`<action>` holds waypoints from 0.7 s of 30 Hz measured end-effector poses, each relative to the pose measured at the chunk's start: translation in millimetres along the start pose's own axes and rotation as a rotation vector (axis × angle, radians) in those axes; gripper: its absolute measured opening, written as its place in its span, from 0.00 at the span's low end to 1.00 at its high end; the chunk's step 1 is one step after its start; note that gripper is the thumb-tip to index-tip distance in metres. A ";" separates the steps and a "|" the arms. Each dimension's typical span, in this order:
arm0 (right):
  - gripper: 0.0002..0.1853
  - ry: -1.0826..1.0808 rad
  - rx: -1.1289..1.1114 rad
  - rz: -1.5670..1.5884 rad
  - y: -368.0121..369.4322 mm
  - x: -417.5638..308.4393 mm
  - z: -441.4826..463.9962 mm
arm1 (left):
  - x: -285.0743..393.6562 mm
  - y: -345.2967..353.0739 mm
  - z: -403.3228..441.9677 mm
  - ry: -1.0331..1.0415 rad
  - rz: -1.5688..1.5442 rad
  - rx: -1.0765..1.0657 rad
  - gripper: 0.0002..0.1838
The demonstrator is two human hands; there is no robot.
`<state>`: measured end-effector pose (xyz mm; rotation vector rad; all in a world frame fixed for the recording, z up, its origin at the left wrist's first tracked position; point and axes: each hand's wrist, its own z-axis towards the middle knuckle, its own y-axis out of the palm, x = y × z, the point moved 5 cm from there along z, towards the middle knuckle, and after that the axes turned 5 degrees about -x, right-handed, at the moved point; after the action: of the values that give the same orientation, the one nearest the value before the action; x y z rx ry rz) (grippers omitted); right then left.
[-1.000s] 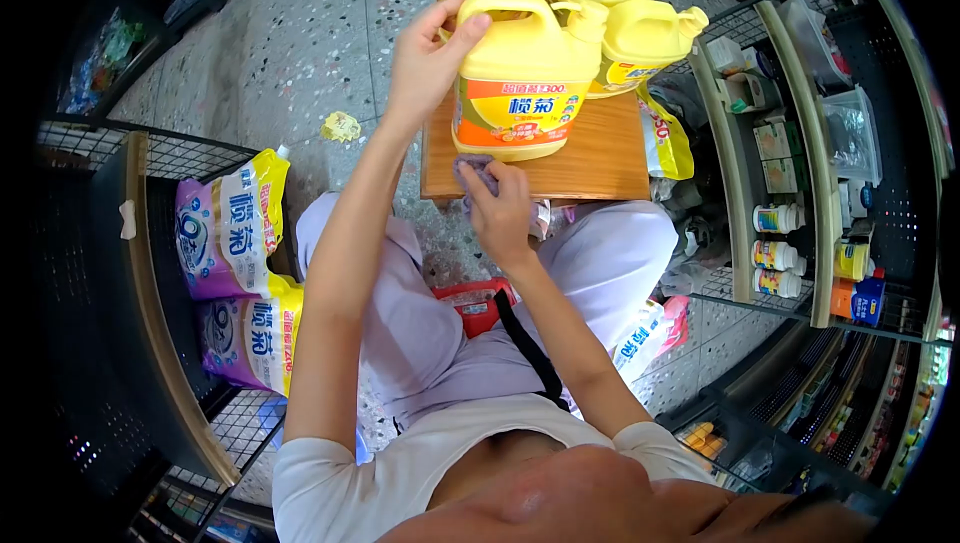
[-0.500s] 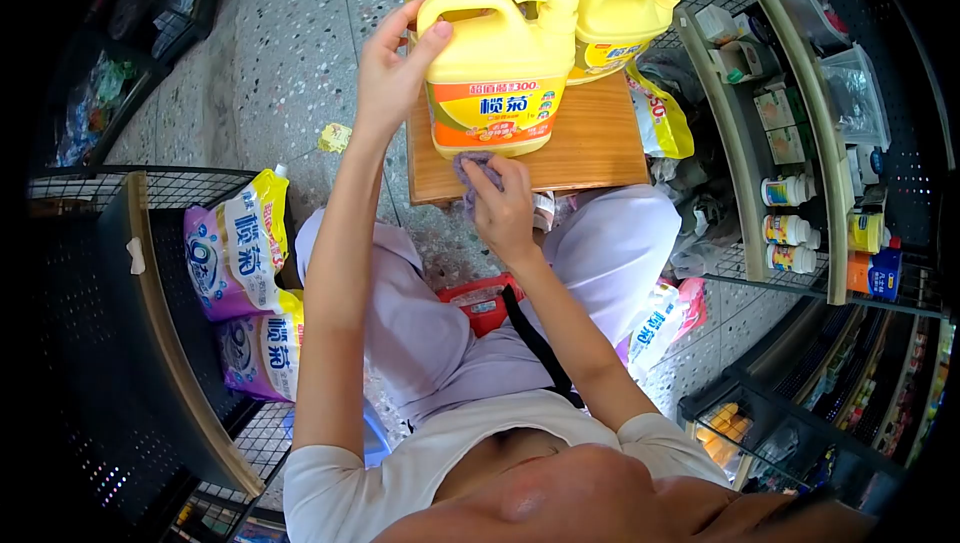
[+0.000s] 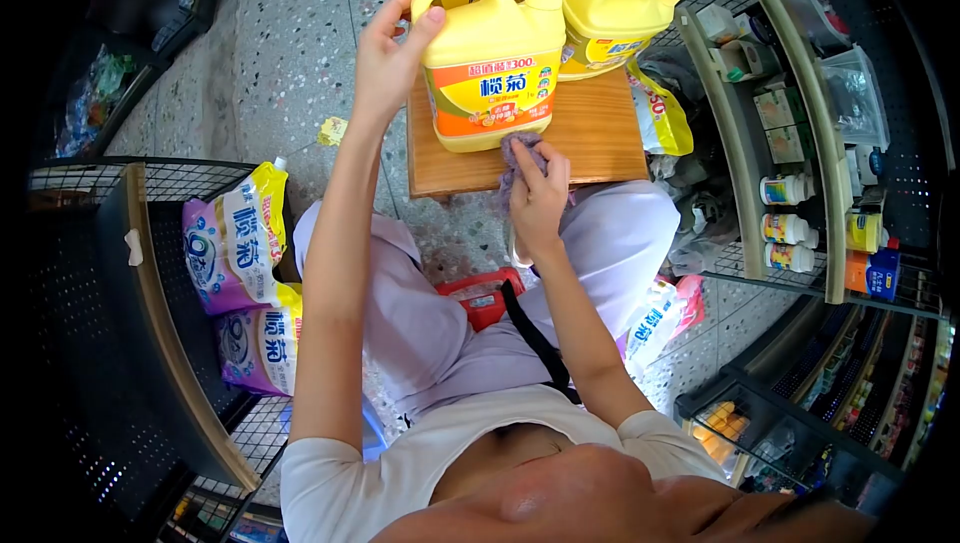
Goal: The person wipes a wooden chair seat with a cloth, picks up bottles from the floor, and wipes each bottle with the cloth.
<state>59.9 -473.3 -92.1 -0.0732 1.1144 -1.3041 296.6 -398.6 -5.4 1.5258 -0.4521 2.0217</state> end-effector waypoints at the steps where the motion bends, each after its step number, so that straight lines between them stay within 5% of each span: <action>1: 0.24 0.023 0.010 -0.004 -1.8 4.1 -0.2 | 1.0 0.1 -0.4 -0.004 -0.003 0.000 0.23; 8: 0.25 0.182 0.157 0.058 -21.8 25.7 15.5 | -0.1 -2.0 -2.5 0.010 0.016 0.039 0.22; 21: 0.23 -0.373 0.152 0.076 -33.4 -75.0 140.2 | 7.2 1.6 -7.0 0.055 0.037 -0.012 0.22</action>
<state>141.8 -499.1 45.8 -0.1526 0.6932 -1.2417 288.9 -394.2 -0.5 1.4617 -0.4724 2.0796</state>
